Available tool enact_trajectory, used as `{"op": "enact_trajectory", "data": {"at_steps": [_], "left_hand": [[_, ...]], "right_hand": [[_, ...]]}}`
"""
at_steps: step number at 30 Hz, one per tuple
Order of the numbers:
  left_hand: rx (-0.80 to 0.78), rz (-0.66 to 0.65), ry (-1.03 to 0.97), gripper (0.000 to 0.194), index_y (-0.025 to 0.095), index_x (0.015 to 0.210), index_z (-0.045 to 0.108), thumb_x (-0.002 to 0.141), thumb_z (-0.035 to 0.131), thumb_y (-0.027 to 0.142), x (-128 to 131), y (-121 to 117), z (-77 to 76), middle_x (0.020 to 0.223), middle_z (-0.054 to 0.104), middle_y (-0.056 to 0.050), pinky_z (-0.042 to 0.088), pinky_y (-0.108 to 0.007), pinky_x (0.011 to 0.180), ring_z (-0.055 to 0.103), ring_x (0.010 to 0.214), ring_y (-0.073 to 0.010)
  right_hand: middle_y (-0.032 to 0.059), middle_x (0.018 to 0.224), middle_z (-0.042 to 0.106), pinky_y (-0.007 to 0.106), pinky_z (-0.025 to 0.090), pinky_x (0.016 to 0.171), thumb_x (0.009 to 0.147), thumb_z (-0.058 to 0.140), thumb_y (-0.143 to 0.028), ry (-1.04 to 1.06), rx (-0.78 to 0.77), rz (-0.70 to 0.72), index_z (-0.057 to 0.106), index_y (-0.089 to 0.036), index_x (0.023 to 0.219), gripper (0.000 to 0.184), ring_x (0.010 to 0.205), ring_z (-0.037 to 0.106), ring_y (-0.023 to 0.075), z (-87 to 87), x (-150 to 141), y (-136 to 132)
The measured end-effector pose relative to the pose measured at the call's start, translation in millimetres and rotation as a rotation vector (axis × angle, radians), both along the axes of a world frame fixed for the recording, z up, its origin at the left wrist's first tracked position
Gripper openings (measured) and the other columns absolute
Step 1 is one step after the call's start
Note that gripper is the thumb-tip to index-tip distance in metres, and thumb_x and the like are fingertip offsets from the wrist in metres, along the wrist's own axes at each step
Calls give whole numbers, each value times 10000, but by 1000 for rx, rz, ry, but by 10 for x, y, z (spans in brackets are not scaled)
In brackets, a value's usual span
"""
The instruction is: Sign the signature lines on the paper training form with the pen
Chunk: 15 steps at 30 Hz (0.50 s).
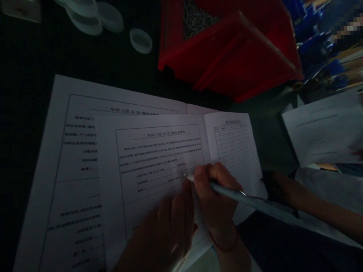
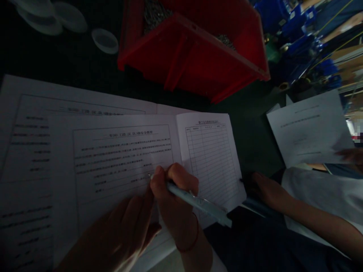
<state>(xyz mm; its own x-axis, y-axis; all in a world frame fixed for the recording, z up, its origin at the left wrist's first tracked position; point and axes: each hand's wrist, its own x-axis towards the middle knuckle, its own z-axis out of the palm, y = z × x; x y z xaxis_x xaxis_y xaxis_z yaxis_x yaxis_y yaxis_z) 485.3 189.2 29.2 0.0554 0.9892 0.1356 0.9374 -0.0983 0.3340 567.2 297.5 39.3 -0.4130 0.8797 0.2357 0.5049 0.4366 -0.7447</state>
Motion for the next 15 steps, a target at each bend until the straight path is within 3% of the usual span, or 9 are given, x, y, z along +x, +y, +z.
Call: {"op": "enact_trajectory", "data": {"at_steps": [9,15], "left_hand": [[3,1,55,290,75,1080,632,919,465,250,15,-41,-15,843,507,-47,432,-239,461,509,640,-117],[-47,-32,73,244,163,1020,653,925,431,196,11,-43,-16,853,528,-39,419,-251,465,516,655,-123]], "right_hand": [[-67,521,323,119,297,434,850,606,-124,-76,1,-45,338,-135,602,365,479,297,16,-13,47,-40],[-67,526,353,117,310,442,851,601,-130,-36,-21,8,345,-136,608,353,482,316,15,-5,39,-3]]}}
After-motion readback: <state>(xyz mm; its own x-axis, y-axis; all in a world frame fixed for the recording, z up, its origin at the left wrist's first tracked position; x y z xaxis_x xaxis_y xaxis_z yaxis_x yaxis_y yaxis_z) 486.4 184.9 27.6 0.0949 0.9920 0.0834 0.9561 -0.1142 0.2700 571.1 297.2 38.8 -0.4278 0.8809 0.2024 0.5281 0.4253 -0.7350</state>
